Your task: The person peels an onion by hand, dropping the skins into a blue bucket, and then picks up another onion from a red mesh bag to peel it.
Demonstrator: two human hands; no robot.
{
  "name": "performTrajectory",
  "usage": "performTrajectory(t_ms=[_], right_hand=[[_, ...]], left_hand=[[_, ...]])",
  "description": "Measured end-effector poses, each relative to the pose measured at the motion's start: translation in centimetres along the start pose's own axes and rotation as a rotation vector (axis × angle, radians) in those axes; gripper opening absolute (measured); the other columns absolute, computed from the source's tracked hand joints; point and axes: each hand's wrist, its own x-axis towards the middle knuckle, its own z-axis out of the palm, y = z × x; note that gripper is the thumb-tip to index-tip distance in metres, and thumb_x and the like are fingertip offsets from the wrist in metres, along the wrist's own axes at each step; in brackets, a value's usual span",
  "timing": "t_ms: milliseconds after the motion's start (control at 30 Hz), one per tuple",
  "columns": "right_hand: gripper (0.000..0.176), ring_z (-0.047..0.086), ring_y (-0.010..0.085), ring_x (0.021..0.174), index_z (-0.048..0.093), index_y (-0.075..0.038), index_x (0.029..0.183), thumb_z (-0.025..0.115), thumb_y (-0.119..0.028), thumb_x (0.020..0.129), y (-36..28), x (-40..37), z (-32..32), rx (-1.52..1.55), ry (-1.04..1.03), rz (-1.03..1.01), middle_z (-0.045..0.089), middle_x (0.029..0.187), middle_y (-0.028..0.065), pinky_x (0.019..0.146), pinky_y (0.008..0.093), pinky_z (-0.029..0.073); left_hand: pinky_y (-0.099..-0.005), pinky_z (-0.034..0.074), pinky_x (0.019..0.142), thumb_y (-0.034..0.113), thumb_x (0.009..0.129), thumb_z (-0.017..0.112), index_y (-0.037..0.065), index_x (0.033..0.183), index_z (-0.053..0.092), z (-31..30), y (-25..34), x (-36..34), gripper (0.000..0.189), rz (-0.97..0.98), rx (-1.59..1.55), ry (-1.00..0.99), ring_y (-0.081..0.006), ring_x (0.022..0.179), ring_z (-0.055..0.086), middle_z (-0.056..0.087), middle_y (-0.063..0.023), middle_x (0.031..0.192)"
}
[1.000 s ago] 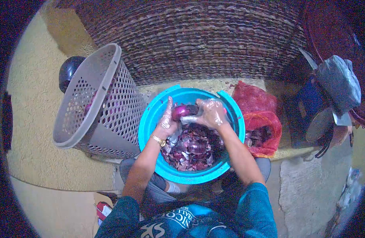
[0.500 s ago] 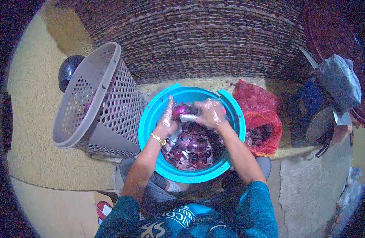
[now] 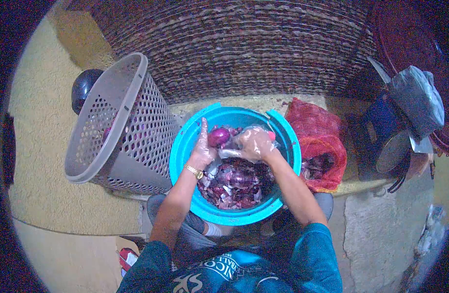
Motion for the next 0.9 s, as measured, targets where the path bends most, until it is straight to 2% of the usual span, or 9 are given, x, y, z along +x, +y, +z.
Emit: performTrajectory(t_ms=[167, 300, 433, 500, 533, 633, 700, 800, 900], right_hand=[[0.075, 0.065, 0.0371, 0.072, 0.071, -0.009, 0.076, 0.047, -0.08, 0.074, -0.1, 0.2, 0.5, -0.068, -0.203, -0.037, 0.065, 0.071, 0.0185, 0.068, 0.0483, 0.051], [0.078, 0.065, 0.038, 0.07, 0.069, -0.007, 0.071, 0.053, -0.083, 0.067, -0.6, 0.1, -0.6, -0.021, -0.246, -0.055, 0.064, 0.068, 0.0189, 0.066, 0.048, 0.051], [0.076, 0.064, 0.0375, 0.069, 0.07, -0.009, 0.076, 0.056, -0.083, 0.064, 0.0, 0.0, 0.0, -0.08, -0.245, -0.014, 0.064, 0.068, 0.019, 0.066, 0.0479, 0.05], [0.073, 0.064, 0.0369, 0.069, 0.07, -0.01, 0.085, 0.06, -0.079, 0.065, -0.6, -0.3, -1.2, 0.047, 0.044, 0.108, 0.064, 0.068, 0.0176, 0.065, 0.0474, 0.049], [0.069, 0.064, 0.036, 0.068, 0.067, -0.009, 0.082, 0.071, -0.074, 0.059, -0.2, -0.3, -0.4, 0.062, 0.171, 0.164, 0.063, 0.066, 0.0172, 0.061, 0.047, 0.047], [0.069, 0.064, 0.0363, 0.068, 0.063, -0.007, 0.082, 0.072, -0.072, 0.06, -0.5, -0.3, -0.9, 0.109, 0.221, 0.237, 0.063, 0.067, 0.0172, 0.063, 0.048, 0.048], [0.068, 0.064, 0.0364, 0.068, 0.061, -0.006, 0.079, 0.073, -0.07, 0.061, -0.7, -0.2, -1.0, 0.139, 0.217, 0.227, 0.062, 0.066, 0.0168, 0.063, 0.0478, 0.048], [0.067, 0.063, 0.0365, 0.068, 0.062, -0.006, 0.081, 0.073, -0.069, 0.061, -0.6, -0.1, -0.4, 0.056, 0.288, 0.202, 0.062, 0.066, 0.0161, 0.063, 0.0473, 0.048], [0.064, 0.064, 0.0356, 0.067, 0.064, -0.007, 0.083, 0.073, -0.067, 0.064, -0.3, -0.2, 0.0, 0.052, 0.358, 0.109, 0.063, 0.065, 0.0156, 0.061, 0.0468, 0.048]], left_hand=[[-0.0521, 0.048, 0.093, 0.071, 0.076, 0.059, 0.012, 0.131, 0.037, 0.7, 0.1, -0.7, 0.084, -0.015, -0.076, 0.068, -0.0316, 0.113, 0.056, 0.052, -0.0143, 0.125], [-0.051, 0.05, 0.091, 0.071, 0.076, 0.059, 0.013, 0.13, 0.038, 1.0, 0.4, -1.1, 0.081, -0.013, -0.065, 0.089, -0.0333, 0.111, 0.057, 0.053, -0.0147, 0.125], [-0.0519, 0.05, 0.091, 0.071, 0.078, 0.057, 0.013, 0.128, 0.04, -0.1, 0.3, 0.0, 0.079, -0.047, -0.092, -0.024, -0.0337, 0.108, 0.059, 0.055, -0.0143, 0.123], [-0.0529, 0.05, 0.092, 0.071, 0.078, 0.056, 0.013, 0.127, 0.041, -0.7, 0.3, 0.5, 0.077, -0.049, -0.076, -0.057, -0.0332, 0.108, 0.06, 0.057, -0.0141, 0.121], [-0.0524, 0.05, 0.091, 0.07, 0.079, 0.055, 0.013, 0.126, 0.044, -0.3, 0.3, 0.3, 0.074, -0.068, -0.069, -0.076, -0.0317, 0.107, 0.061, 0.058, -0.014, 0.121], [-0.05, 0.05, 0.091, 0.066, 0.082, 0.056, 0.011, 0.122, 0.051, 1.6, 0.3, -1.1, 0.069, -0.094, -0.074, -0.075, -0.0276, 0.106, 0.061, 0.061, -0.0133, 0.118], [-0.0462, 0.049, 0.094, 0.065, 0.082, 0.057, 0.008, 0.118, 0.055, 2.0, 0.1, -1.4, 0.067, -0.031, 0.064, 0.02, -0.0269, 0.104, 0.062, 0.062, -0.0127, 0.117], [-0.0439, 0.049, 0.095, 0.063, 0.083, 0.058, 0.007, 0.113, 0.057, 2.7, 0.3, -2.1, 0.063, -0.082, 0.033, -0.057, -0.0261, 0.102, 0.062, 0.063, -0.0113, 0.114], [-0.0464, 0.043, 0.099, 0.063, 0.083, 0.057, 0.011, 0.12, 0.052, 1.2, -0.1, -0.7, 0.064, -0.103, 0.028, -0.115, -0.0258, 0.107, 0.059, 0.062, -0.0101, 0.115]])
